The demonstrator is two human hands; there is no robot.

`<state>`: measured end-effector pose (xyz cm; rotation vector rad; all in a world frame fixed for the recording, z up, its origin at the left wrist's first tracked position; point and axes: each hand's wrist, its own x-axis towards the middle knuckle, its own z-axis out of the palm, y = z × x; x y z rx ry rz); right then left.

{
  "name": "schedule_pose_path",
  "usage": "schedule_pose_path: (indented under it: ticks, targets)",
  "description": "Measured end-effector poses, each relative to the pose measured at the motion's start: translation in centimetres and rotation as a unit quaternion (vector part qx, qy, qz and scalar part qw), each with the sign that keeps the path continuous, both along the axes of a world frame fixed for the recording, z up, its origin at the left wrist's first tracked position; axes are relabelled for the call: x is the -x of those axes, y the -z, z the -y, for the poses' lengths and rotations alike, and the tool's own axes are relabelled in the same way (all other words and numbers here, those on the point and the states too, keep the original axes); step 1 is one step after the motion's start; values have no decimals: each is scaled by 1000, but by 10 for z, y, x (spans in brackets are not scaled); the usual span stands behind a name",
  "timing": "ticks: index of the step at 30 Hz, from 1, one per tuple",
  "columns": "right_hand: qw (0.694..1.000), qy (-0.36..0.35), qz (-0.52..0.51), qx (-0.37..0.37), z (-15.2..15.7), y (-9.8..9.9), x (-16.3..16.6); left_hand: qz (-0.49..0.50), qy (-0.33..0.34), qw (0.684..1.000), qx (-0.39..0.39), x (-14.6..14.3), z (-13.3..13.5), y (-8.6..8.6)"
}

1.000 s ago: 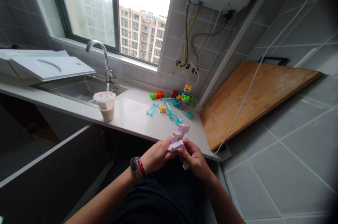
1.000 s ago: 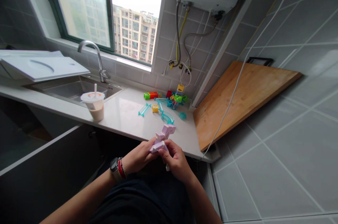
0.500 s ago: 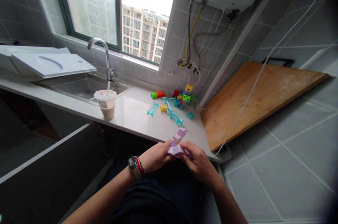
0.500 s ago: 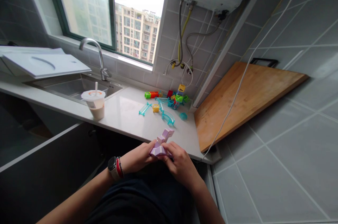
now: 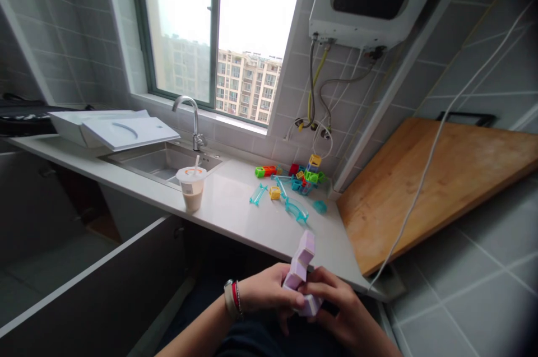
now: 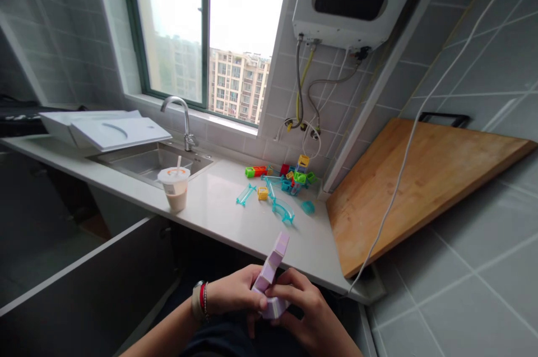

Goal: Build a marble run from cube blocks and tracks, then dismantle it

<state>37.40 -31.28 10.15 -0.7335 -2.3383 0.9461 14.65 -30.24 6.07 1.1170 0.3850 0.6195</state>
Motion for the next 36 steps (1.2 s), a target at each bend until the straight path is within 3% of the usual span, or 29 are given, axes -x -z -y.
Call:
schedule_pose_path:
  ticks: [7, 15, 19, 24, 32, 36]
  targets:
    - [996, 19, -81, -37, -3, 11, -2, 4, -64, 997, -31, -7, 7, 7]
    - [997, 63, -34, -15, -3, 11, -1, 11, -101, 993, -61, -3, 12, -2]
    - [995, 96, 8, -9, 5, -1, 10, 12, -142, 987, -75, 4, 17, -9]
    - [993, 119, 21, 2, 15, -10, 31, 21, -216, 975, -49, 9, 25, -2]
    - [990, 143, -9, -9, 33, 1, 60, 8, -241, 969, -60, 30, 41, -1]
    - [991, 132, -21, -10, 40, 7, 66, 2, -272, 962, -29, 35, 48, 0]
